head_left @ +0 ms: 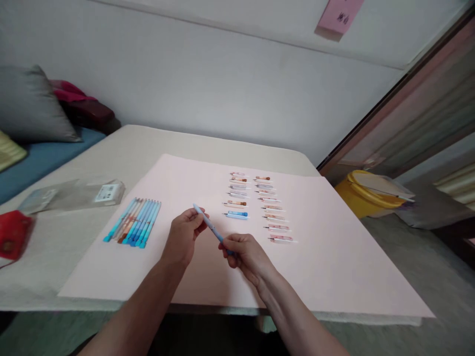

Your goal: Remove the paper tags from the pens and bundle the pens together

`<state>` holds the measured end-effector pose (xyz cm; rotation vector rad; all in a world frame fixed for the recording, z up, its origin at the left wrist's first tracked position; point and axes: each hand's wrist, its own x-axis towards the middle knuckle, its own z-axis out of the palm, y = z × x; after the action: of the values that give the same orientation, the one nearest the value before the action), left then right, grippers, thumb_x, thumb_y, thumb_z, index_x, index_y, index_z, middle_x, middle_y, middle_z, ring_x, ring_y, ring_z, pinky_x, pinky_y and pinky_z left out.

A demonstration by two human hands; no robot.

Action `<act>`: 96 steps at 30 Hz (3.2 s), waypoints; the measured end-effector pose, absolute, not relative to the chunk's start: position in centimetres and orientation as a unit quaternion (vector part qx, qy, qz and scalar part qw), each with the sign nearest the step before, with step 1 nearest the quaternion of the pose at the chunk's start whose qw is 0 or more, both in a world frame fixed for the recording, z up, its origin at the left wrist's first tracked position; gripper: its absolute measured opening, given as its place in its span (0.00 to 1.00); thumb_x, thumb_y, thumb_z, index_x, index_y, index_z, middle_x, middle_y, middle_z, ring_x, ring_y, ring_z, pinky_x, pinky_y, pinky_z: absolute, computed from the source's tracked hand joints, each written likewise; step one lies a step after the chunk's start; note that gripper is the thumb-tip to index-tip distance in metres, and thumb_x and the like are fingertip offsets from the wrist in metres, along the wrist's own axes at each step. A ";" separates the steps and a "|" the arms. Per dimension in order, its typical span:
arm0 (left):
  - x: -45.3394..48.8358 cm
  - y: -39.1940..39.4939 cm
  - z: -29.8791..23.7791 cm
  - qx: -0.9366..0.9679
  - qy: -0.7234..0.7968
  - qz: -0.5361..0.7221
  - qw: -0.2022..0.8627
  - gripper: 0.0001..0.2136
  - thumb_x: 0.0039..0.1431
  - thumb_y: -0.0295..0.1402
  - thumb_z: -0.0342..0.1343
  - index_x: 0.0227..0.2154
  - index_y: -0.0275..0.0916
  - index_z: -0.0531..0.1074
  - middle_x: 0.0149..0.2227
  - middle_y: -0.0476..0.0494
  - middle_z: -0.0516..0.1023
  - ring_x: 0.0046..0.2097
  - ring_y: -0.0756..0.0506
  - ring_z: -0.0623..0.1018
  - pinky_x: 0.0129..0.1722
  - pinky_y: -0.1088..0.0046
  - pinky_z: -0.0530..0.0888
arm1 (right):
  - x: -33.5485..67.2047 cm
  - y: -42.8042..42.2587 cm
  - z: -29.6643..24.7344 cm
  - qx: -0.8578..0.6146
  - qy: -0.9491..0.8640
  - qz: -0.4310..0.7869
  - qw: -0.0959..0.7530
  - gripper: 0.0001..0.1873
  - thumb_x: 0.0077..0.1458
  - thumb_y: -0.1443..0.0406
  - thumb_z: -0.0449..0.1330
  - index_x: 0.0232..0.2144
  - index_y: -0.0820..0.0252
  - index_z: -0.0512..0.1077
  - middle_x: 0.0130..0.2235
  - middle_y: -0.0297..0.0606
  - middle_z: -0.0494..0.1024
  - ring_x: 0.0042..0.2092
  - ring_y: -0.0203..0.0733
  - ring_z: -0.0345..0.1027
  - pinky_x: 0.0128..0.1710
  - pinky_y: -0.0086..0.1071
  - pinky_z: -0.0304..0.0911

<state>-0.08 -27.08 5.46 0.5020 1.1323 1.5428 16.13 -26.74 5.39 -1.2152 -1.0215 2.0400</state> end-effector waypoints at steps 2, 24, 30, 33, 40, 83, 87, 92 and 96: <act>-0.1 -27.1 5.6 0.221 0.471 0.650 0.554 0.09 0.45 0.31 0.61 0.31 0.33 0.73 0.31 0.44 0.74 0.35 0.49 0.73 0.42 0.67 0.70 | 16.1 -26.7 5.3 -0.434 -0.305 0.808 0.255 0.09 0.42 0.64 0.64 0.23 0.68 0.72 0.18 0.34 0.69 0.17 0.26 0.55 0.16 0.22 0.44; 0.9 -27.5 6.0 0.204 0.483 0.608 0.596 0.11 0.45 0.36 0.62 0.27 0.34 0.73 0.29 0.44 0.75 0.31 0.49 0.74 0.37 0.69 0.70 | 16.0 -26.7 5.6 -0.405 -0.356 0.784 0.308 0.16 0.49 0.56 0.61 0.29 0.66 0.72 0.23 0.36 0.72 0.19 0.29 0.60 0.19 0.24 0.52; -0.2 -27.2 5.8 0.141 0.467 0.623 0.611 0.08 0.45 0.33 0.61 0.27 0.34 0.72 0.29 0.44 0.75 0.32 0.49 0.75 0.35 0.71 0.70 | 16.8 -26.9 7.4 -0.333 -0.514 0.722 0.322 0.23 0.45 0.66 0.64 0.47 0.53 0.70 0.43 0.38 0.74 0.44 0.39 0.68 0.42 0.33 0.62; -0.2 -27.3 6.0 0.157 0.453 0.607 0.634 0.07 0.46 0.33 0.60 0.27 0.34 0.72 0.28 0.44 0.75 0.30 0.49 0.74 0.32 0.71 0.70 | 16.7 -27.0 7.0 -0.322 -0.538 0.714 0.313 0.21 0.44 0.67 0.63 0.44 0.53 0.72 0.42 0.36 0.75 0.46 0.40 0.66 0.44 0.35 0.61; 0.7 -27.6 6.3 0.155 0.450 0.595 0.648 0.08 0.45 0.32 0.62 0.27 0.33 0.72 0.26 0.43 0.75 0.29 0.50 0.74 0.30 0.73 0.71 | 16.4 -27.2 5.8 -0.342 -0.554 0.671 0.355 0.14 0.41 0.68 0.65 0.35 0.55 0.75 0.34 0.33 0.76 0.38 0.37 0.67 0.40 0.34 0.63; -11.3 -24.6 3.4 0.488 0.865 -0.036 0.110 0.13 0.52 0.22 0.46 0.34 0.30 0.75 0.37 0.22 0.77 0.41 0.34 0.77 0.36 0.61 0.71 | 16.6 -26.4 5.4 -0.452 -0.583 0.607 0.296 0.12 0.49 0.61 0.59 0.36 0.62 0.72 0.29 0.35 0.74 0.30 0.38 0.69 0.32 0.31 0.62; -11.1 -24.8 3.9 0.488 0.865 -0.029 0.114 0.12 0.51 0.22 0.46 0.33 0.30 0.75 0.37 0.22 0.77 0.41 0.34 0.77 0.36 0.62 0.70 | 16.5 -26.4 5.3 -0.458 -0.586 0.599 0.298 0.12 0.48 0.61 0.59 0.35 0.62 0.72 0.28 0.35 0.74 0.30 0.38 0.70 0.31 0.31 0.62; -10.3 -24.9 5.0 0.501 0.859 0.002 0.104 0.11 0.54 0.29 0.46 0.32 0.33 0.73 0.36 0.27 0.77 0.40 0.36 0.76 0.35 0.62 0.68 | 17.8 -24.9 5.2 -0.496 -0.595 0.534 0.339 0.11 0.49 0.60 0.58 0.33 0.61 0.72 0.28 0.35 0.75 0.29 0.39 0.70 0.32 0.32 0.62; -6.0 -25.3 5.6 0.536 0.795 0.209 0.192 0.09 0.53 0.37 0.49 0.26 0.39 0.69 0.28 0.41 0.75 0.33 0.43 0.74 0.32 0.68 0.66 | 20.1 -22.8 4.8 -0.565 -0.653 0.348 0.366 0.11 0.53 0.59 0.54 0.32 0.59 0.72 0.27 0.34 0.74 0.30 0.39 0.68 0.33 0.31 0.60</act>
<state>-6.05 -25.31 5.57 1.5033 2.2324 0.5861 20.11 -22.83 4.77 -1.4510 -1.6777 0.8936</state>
